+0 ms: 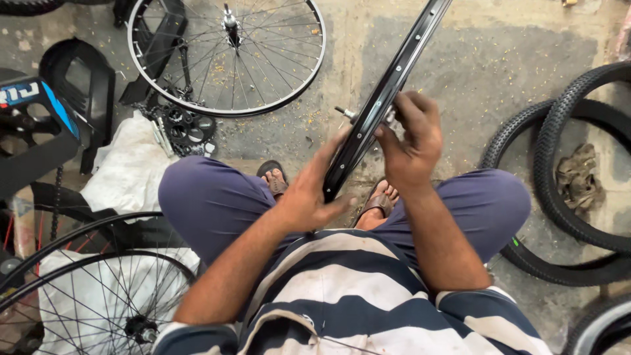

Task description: The person sits on the floor and uses a wrench to tighten the spokes on a bicycle wheel. They rotate the wheel and adjust multiple spokes in sequence to true the wheel.

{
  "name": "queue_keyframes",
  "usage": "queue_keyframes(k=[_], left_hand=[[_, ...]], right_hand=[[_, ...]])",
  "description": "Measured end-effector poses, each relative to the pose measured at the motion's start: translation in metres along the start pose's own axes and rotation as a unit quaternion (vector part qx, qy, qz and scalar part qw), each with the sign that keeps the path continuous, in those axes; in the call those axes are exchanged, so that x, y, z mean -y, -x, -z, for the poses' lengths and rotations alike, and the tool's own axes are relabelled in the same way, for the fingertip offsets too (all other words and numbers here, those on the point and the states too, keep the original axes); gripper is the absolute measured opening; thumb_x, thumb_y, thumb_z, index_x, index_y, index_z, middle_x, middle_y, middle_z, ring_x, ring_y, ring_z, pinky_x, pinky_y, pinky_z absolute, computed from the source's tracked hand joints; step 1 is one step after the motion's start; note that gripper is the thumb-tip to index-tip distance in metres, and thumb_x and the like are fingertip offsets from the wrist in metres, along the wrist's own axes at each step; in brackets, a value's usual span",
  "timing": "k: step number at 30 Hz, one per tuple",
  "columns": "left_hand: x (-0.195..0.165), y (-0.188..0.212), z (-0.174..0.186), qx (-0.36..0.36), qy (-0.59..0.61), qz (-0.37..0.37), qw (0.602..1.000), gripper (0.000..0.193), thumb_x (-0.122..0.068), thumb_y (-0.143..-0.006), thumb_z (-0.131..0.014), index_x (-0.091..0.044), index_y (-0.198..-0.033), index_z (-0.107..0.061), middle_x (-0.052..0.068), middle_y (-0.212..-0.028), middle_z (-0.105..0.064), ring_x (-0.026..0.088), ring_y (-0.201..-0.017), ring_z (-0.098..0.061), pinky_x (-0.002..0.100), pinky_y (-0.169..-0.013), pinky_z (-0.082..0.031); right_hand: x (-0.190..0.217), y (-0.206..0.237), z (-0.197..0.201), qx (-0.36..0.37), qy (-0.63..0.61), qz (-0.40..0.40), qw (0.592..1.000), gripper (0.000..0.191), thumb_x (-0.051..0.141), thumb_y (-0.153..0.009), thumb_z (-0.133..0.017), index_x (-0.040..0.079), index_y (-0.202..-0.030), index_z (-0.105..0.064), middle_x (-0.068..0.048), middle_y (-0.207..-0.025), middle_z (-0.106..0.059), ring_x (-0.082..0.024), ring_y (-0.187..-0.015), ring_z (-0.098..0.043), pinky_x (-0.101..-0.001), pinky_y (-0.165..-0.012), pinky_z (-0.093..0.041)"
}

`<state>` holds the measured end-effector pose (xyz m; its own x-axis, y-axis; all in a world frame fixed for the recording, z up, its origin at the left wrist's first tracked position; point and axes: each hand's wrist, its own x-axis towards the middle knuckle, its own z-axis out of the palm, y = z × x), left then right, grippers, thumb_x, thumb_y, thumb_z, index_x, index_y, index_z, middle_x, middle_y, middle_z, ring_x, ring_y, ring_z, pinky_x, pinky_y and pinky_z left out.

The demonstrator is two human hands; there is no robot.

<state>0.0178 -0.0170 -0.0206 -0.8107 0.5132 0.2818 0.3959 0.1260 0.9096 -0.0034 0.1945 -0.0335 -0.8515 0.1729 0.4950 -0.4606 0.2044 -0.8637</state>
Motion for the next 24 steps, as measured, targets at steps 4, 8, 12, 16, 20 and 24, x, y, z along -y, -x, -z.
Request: queue_keyframes(k=[4, 8, 12, 16, 20, 24], left_hand=[[0.002, 0.005, 0.0, 0.019, -0.005, 0.086, 0.996, 0.1, -0.008, -0.076, -0.071, -0.003, -0.163, -0.021, 0.029, -0.153, -0.049, 0.042, -0.147, -0.047, 0.044, -0.12, -0.038], [0.001, -0.02, 0.007, 0.024, 0.024, 0.094, 0.995, 0.099, -0.007, -0.077, -0.065, -0.005, -0.164, -0.019, 0.026, -0.155, -0.049, 0.039, -0.144, -0.052, 0.04, -0.116, -0.045], [-0.009, -0.034, 0.009, 0.008, -0.02, 0.005, 1.0, 0.101, -0.002, -0.077, -0.067, -0.004, -0.166, -0.018, 0.026, -0.167, -0.034, 0.041, -0.158, -0.035, 0.043, -0.129, -0.032], [-0.013, -0.035, 0.005, -0.018, -0.028, -0.02, 0.999, 0.104, -0.006, -0.081, -0.073, -0.005, -0.167, -0.014, 0.024, -0.171, -0.027, 0.039, -0.163, -0.029, 0.044, -0.133, -0.028], [-0.009, -0.029, 0.005, -0.032, -0.001, 0.009, 0.999, 0.111, -0.029, -0.09, -0.087, -0.005, -0.168, -0.012, 0.022, -0.172, -0.027, 0.037, -0.163, -0.028, 0.046, -0.133, -0.027], [-0.005, -0.027, 0.004, -0.04, 0.032, 0.035, 0.998, 0.112, -0.042, -0.088, -0.086, -0.006, -0.168, -0.015, 0.019, -0.174, -0.029, 0.034, -0.162, -0.033, 0.047, -0.131, -0.032]], right_hand=[[-0.007, 0.021, -0.002, 0.005, -0.223, -0.079, 0.972, 0.038, -0.008, -0.091, -0.078, 0.006, -0.122, -0.06, -0.009, -0.13, -0.063, -0.015, -0.114, -0.065, -0.0291, -0.101, -0.057], [-0.028, 0.033, 0.003, 0.086, -0.149, -0.087, 0.981, 0.028, -0.012, -0.094, -0.074, 0.001, -0.117, -0.065, -0.009, -0.129, -0.066, -0.013, -0.117, -0.064, -0.0286, -0.101, -0.055], [-0.043, 0.022, 0.01, 0.087, -0.204, -0.209, 0.952, 0.019, -0.001, -0.102, -0.073, -0.004, -0.12, -0.07, -0.008, -0.111, -0.07, -0.013, -0.1, -0.064, -0.0282, -0.086, -0.053], [-0.042, 0.001, 0.006, 0.122, -0.329, -0.246, 0.903, 0.025, 0.014, -0.109, -0.065, -0.005, -0.124, -0.069, -0.008, -0.11, -0.072, -0.013, -0.101, -0.064, -0.0272, -0.091, -0.052], [-0.022, -0.012, -0.001, 0.183, -0.337, -0.223, 0.896, 0.031, 0.019, -0.094, -0.072, 0.003, -0.12, -0.067, -0.005, -0.112, -0.074, -0.013, -0.106, -0.07, -0.0266, -0.096, -0.055], [-0.002, -0.01, -0.023, 0.056, 0.025, 0.001, 0.998, 0.026, 0.012, -0.091, -0.086, 0.0, -0.1, -0.066, -0.009, -0.098, -0.068, -0.019, -0.086, -0.065, -0.034, -0.074, -0.053]])
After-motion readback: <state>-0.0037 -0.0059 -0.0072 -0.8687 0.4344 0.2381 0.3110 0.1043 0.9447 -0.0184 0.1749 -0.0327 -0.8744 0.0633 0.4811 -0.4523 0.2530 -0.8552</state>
